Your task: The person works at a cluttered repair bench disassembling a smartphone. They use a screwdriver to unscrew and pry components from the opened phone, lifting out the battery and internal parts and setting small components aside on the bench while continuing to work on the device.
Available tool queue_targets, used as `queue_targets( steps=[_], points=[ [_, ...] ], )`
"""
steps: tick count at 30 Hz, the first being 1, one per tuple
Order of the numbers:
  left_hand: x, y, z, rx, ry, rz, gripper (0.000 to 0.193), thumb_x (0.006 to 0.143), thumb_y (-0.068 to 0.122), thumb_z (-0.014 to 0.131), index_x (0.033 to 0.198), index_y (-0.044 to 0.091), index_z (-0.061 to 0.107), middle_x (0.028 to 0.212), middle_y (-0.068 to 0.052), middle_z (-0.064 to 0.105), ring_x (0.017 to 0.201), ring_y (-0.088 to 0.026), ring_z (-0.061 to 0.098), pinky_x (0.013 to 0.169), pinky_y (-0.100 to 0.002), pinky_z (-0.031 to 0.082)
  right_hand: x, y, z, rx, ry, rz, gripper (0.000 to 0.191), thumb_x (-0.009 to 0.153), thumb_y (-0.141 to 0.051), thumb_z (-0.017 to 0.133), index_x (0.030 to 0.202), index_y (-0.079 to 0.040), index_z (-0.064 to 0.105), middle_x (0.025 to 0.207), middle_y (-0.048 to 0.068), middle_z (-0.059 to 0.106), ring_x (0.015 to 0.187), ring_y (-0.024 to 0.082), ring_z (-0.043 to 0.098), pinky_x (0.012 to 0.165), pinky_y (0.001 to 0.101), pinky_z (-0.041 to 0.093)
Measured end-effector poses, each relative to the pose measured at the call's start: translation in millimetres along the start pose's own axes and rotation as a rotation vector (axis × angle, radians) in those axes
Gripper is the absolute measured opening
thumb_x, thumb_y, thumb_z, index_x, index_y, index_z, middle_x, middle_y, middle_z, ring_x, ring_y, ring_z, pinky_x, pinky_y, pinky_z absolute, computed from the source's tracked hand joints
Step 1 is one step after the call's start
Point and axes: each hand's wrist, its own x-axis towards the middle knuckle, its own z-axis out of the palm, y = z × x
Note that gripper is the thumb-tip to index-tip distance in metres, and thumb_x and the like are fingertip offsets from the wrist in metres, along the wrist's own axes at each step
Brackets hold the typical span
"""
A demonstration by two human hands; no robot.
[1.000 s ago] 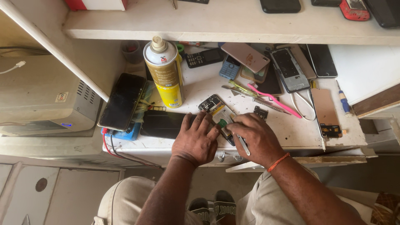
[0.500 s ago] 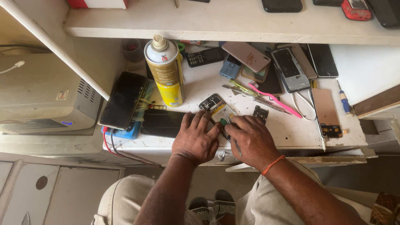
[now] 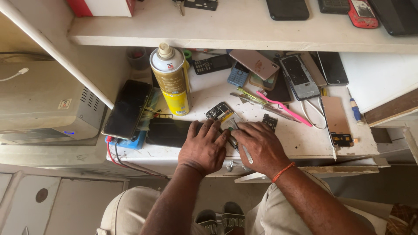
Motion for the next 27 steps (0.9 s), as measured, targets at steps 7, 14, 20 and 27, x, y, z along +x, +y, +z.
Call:
queue_targets(
  steps=[7,14,20,27],
  points=[
    [-2,0,-2,-0.001,-0.015,-0.008,0.047,0.086,0.031,0.06,0.131,0.016,0.063,0.144,-0.016,0.055,0.136,-0.034,0.048,0.114,-0.062,0.029,4,-7,2,-0.06,0.012,0.009,0.022,0.081,-0.008,0.068,0.103,-0.004,0.071,0.113,0.015,0.071,0.108,0.031,0.065,0.1,0.0451,0.046],
    [-2,2,-1,-0.023,0.103,-0.099,0.051,0.088,0.03,0.056,0.131,0.001,0.056,0.143,-0.022,0.054,0.139,-0.038,0.046,0.115,-0.062,0.029,6,-8,-6,-0.067,0.016,-0.022,0.026,0.078,-0.009,0.069,0.103,-0.004,0.071,0.112,0.014,0.07,0.105,0.03,0.065,0.101,0.0461,0.044],
    [-1,0,8,0.028,-0.014,-0.134,0.051,0.086,0.033,0.055,0.126,0.003,0.059,0.142,-0.022,0.054,0.138,-0.038,0.046,0.114,-0.065,0.026,12,-2,0,0.039,0.012,-0.048,0.03,0.082,-0.006,0.066,0.112,-0.002,0.07,0.12,0.017,0.069,0.115,0.033,0.063,0.102,0.0446,0.048],
    [0,1,7,0.019,0.013,-0.131,0.054,0.086,0.033,0.054,0.131,0.003,0.058,0.144,-0.02,0.053,0.14,-0.037,0.045,0.115,-0.064,0.025,16,0,8,0.023,-0.08,-0.034,0.03,0.08,-0.007,0.067,0.109,-0.002,0.069,0.122,0.018,0.069,0.123,0.035,0.062,0.108,0.0449,0.046]
  ],
)
